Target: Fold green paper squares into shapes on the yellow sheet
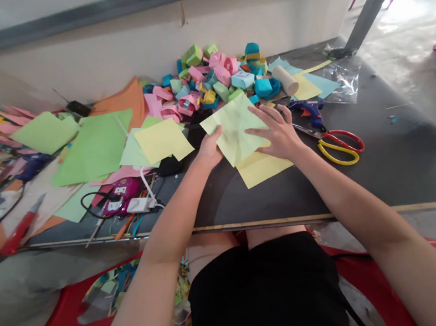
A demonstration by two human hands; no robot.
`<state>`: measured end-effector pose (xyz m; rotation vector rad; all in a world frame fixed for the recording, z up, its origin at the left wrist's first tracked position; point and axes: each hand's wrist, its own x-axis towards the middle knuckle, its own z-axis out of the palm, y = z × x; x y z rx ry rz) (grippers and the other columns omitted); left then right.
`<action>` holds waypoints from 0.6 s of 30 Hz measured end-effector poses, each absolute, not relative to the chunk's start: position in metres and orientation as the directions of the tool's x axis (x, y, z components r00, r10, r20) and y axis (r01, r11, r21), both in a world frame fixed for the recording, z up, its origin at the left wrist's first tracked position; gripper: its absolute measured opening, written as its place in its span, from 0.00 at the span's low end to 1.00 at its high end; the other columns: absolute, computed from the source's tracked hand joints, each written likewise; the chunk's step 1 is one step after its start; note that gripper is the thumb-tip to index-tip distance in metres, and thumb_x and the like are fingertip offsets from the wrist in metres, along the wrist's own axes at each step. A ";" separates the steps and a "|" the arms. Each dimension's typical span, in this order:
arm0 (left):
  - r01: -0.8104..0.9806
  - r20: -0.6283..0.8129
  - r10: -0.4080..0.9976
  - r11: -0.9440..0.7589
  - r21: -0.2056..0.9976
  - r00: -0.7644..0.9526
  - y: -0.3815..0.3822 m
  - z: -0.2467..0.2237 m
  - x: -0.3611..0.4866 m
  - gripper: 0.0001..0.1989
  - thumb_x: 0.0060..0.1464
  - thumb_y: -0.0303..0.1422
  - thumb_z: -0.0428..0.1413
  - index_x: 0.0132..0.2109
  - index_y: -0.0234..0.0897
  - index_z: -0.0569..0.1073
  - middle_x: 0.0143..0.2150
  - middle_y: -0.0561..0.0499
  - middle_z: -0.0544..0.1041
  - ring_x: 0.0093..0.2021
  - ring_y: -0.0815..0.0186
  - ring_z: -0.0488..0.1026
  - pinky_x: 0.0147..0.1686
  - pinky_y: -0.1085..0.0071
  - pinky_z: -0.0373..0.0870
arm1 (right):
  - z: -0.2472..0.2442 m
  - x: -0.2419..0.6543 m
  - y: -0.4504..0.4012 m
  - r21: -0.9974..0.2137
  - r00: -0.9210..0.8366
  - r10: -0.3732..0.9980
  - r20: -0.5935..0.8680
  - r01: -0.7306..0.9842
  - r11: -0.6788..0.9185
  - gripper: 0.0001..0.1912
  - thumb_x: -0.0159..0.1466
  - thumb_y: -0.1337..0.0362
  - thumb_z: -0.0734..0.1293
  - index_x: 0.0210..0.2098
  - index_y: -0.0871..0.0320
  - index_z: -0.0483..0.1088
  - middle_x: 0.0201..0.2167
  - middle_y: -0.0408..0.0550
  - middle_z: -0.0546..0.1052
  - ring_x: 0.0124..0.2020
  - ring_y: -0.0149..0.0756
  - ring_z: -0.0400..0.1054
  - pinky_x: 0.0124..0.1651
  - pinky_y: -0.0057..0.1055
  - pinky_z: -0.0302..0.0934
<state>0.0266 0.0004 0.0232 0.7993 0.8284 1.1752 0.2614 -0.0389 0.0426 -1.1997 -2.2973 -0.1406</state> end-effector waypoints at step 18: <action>-0.481 -0.087 0.921 0.276 0.832 0.379 -0.013 0.032 0.023 0.18 0.57 0.41 0.65 0.50 0.36 0.81 0.51 0.40 0.84 0.66 0.42 0.73 0.66 0.49 0.69 | 0.026 0.264 -0.024 -0.324 -0.314 0.657 0.685 0.677 0.661 0.12 0.69 0.60 0.67 0.42 0.46 0.84 0.36 0.47 0.86 0.41 0.46 0.78 0.50 0.49 0.69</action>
